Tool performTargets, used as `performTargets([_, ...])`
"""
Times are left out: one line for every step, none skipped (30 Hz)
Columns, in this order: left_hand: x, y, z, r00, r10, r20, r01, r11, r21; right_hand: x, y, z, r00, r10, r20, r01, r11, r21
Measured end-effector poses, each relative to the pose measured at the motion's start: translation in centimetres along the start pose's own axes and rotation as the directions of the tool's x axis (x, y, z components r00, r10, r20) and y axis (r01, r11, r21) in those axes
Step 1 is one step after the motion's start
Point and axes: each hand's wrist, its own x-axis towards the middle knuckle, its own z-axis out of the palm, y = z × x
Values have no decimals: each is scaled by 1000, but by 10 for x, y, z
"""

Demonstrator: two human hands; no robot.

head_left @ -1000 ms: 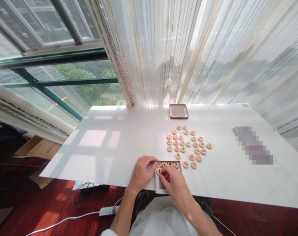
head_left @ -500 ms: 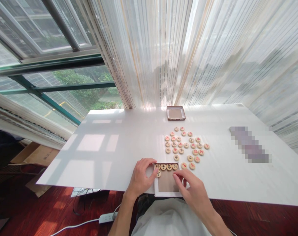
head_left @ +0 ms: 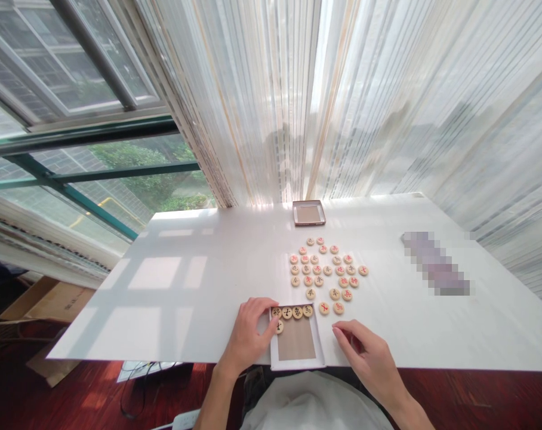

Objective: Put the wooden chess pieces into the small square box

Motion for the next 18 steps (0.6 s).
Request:
performTargets([0, 0, 0, 1000, -7, 2, 7, 1000, -7, 0, 0, 0, 1000, 5, 1, -5, 1000, 4])
performTargets([1, 0, -1, 1000, -17, 4, 17, 1000, -14, 0, 1, -1, 1000, 6, 5, -6, 1000, 9])
performTargets([3, 0, -2, 1000, -27, 6, 28, 999, -21, 1, 0, -1, 1000, 3, 12, -3, 1000, 16])
performTargets([4, 0, -3, 999, -37, 10, 38, 999, -28, 1, 0, 0, 1000, -4, 21, 4, 1000, 23])
performTargets([6, 0, -4, 999, -45, 16, 46, 998, -33, 1, -1, 0, 999, -16, 36, 15, 999, 31])
performTargets([8, 0, -5, 998, -51, 24, 52, 998, -37, 1, -1, 1, 998, -31, 51, 30, 999, 37])
performTargets([10, 1, -7, 998, -52, 37, 54, 998, -40, 1, -2, 2, 997, -46, 66, 44, 998, 41])
performTargets([10, 2, -9, 997, -49, 53, 51, 998, -39, 1, -3, 3, 995, -59, 78, 55, 998, 43])
performTargets([11, 3, -11, 997, -42, 70, 44, 998, -35, 1, -3, 3, 994, -67, 85, 64, 997, 44])
performTargets([10, 5, -13, 996, -32, 89, 34, 999, -29, 1, -3, 4, 993, -71, 90, 67, 997, 45])
performTargets([9, 8, -15, 994, -19, 109, 21, 1000, -19, 0, -2, 4, 994, -70, 90, 66, 997, 46])
performTargets([7, 11, -16, 991, -7, 131, 8, 1000, -7, 0, -1, 4, 994, -67, 88, 63, 997, 48])
performTargets([4, 13, -18, 989, 1, 148, -2, 1000, 6, -1, -1, 4, 994, -64, 89, 60, 997, 50])
performTargets([2, 16, -19, 987, 3, 162, -6, 1000, 18, -1, 0, 4, 994, -63, 89, 59, 997, 51])
performTargets([0, 18, -20, 985, 1, 170, -6, 1000, 30, -1, 1, 5, 994, -65, 91, 60, 997, 53])
performTargets([-1, 20, -20, 985, -4, 171, -3, 999, 40, -1, 2, 5, 993, -71, 99, 66, 996, 54])
performTargets([-2, 21, -20, 986, -9, 167, 1, 999, 49, 0, 2, 6, 991, -81, 105, 75, 996, 56])
performTargets([-2, 22, -20, 987, -12, 163, 3, 999, 55, 1, 1, 7, 989, -92, 116, 86, 995, 57])
